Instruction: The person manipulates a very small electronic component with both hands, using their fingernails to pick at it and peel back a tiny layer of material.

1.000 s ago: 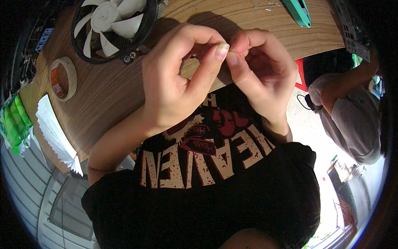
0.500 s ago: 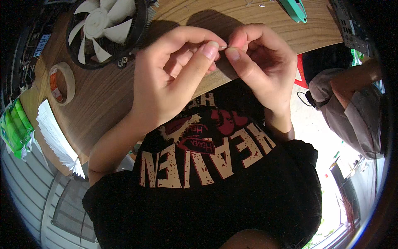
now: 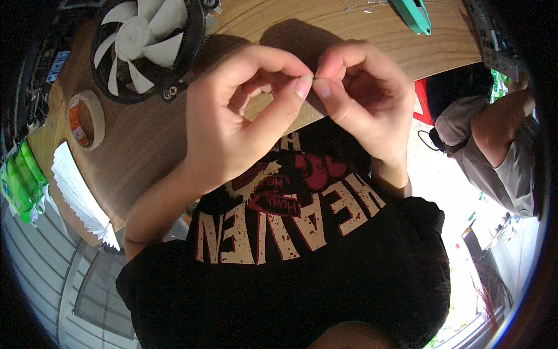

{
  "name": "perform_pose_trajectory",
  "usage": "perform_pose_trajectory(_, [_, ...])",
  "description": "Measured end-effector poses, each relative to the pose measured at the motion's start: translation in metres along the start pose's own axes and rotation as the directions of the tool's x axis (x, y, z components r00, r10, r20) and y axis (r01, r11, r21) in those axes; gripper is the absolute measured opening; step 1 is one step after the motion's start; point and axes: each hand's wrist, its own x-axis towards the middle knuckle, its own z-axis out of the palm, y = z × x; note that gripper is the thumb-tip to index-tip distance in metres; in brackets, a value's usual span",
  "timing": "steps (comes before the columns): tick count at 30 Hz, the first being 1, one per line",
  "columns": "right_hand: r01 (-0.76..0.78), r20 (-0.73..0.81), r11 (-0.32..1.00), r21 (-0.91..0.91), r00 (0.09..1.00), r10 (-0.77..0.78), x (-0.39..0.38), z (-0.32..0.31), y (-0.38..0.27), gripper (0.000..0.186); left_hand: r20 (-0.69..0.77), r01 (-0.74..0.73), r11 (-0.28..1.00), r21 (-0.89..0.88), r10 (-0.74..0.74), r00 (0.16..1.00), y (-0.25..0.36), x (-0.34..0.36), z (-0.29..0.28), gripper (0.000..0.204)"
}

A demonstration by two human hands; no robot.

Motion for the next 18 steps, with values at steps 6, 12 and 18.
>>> perform_pose_trajectory(6, [0.125,-0.035,0.928,-0.351,0.989,-0.146,-0.003,-0.008,-0.005,0.012,0.002,-0.094,0.987,0.129,0.094,0.996,-0.006,0.004,0.002,0.01])
perform_pose_trajectory(12, [0.245,-0.039,0.559,-0.792,0.894,-0.447,0.017,-0.044,-0.006,0.007,0.063,-0.123,0.974,0.188,0.113,0.992,-0.004,0.003,0.001,0.013])
perform_pose_trajectory(18, [0.291,0.128,0.332,-0.897,0.891,-0.436,0.047,-0.042,-0.025,0.009,0.086,-0.194,0.95,0.244,0.178,0.98,-0.01,0.005,-0.002,0.011])
